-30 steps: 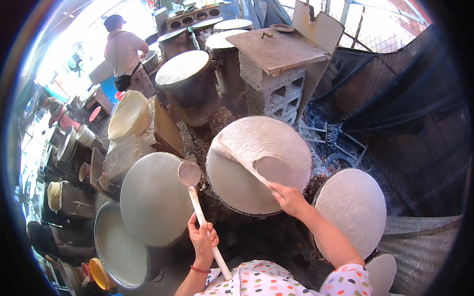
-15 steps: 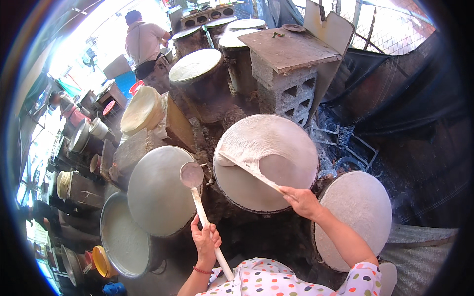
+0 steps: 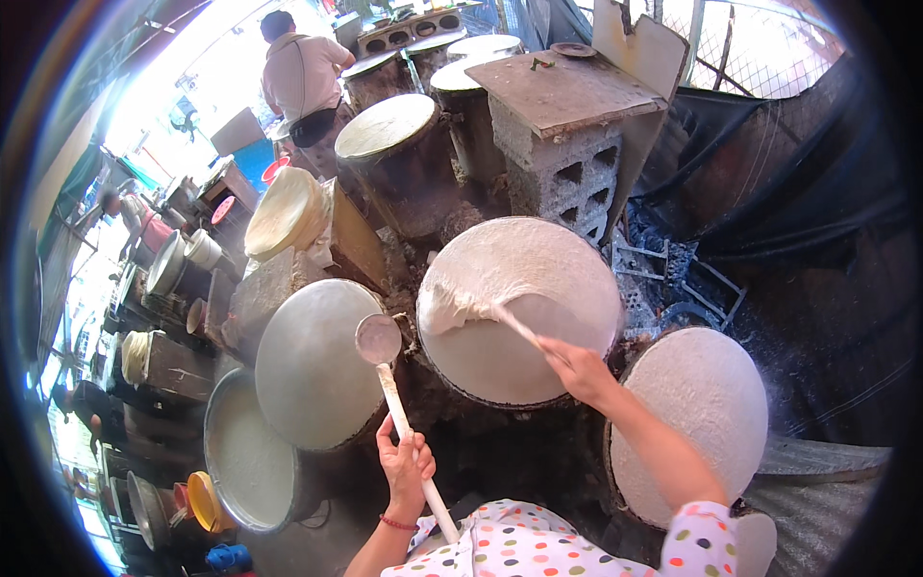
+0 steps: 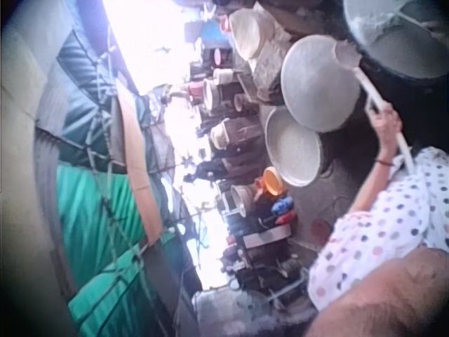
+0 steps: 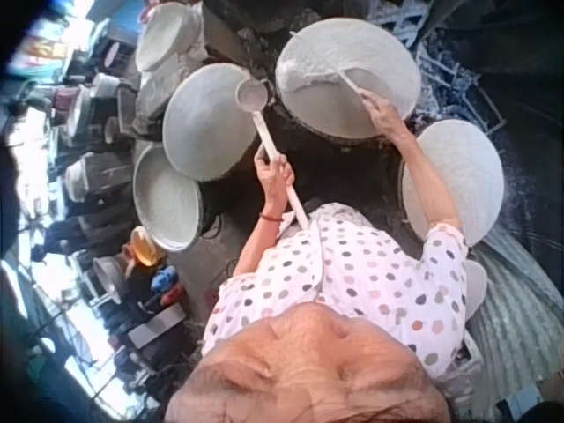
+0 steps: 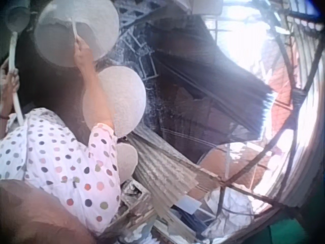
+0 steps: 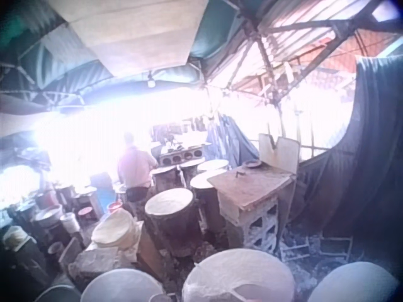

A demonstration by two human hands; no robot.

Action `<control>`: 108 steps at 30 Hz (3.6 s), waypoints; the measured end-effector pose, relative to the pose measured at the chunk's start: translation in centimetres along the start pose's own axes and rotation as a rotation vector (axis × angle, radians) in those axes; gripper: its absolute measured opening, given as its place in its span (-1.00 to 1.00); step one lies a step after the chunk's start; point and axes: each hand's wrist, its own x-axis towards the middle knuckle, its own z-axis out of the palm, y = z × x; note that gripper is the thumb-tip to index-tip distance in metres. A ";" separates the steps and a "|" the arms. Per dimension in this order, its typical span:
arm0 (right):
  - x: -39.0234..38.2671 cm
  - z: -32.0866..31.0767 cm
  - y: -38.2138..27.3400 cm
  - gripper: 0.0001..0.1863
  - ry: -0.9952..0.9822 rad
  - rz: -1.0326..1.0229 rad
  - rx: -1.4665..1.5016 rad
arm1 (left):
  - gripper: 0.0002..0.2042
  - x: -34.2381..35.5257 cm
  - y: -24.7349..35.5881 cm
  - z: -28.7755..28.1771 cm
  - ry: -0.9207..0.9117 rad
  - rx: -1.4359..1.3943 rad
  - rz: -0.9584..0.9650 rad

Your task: The person ladles batter onto hot cylindrical molds, spreads it evenly with a stick, and removes the cooked thin pancakes. They repeat this process across multiple molds in a busy kitchen.

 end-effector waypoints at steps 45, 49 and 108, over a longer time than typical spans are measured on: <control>-6.7 37.1 -14.9 -0.73 0.686 0.808 0.921 | -0.57 4.4 15.3 -17.2 -0.247 0.019 -0.148; -9.3 36.7 -14.1 -0.73 0.744 0.787 0.963 | -0.56 4.3 16.0 -18.1 -0.297 -0.005 -0.188; -18.8 13.2 -3.0 -0.81 0.575 0.697 -0.438 | -0.64 -0.4 7.2 -8.8 -0.280 0.097 -0.242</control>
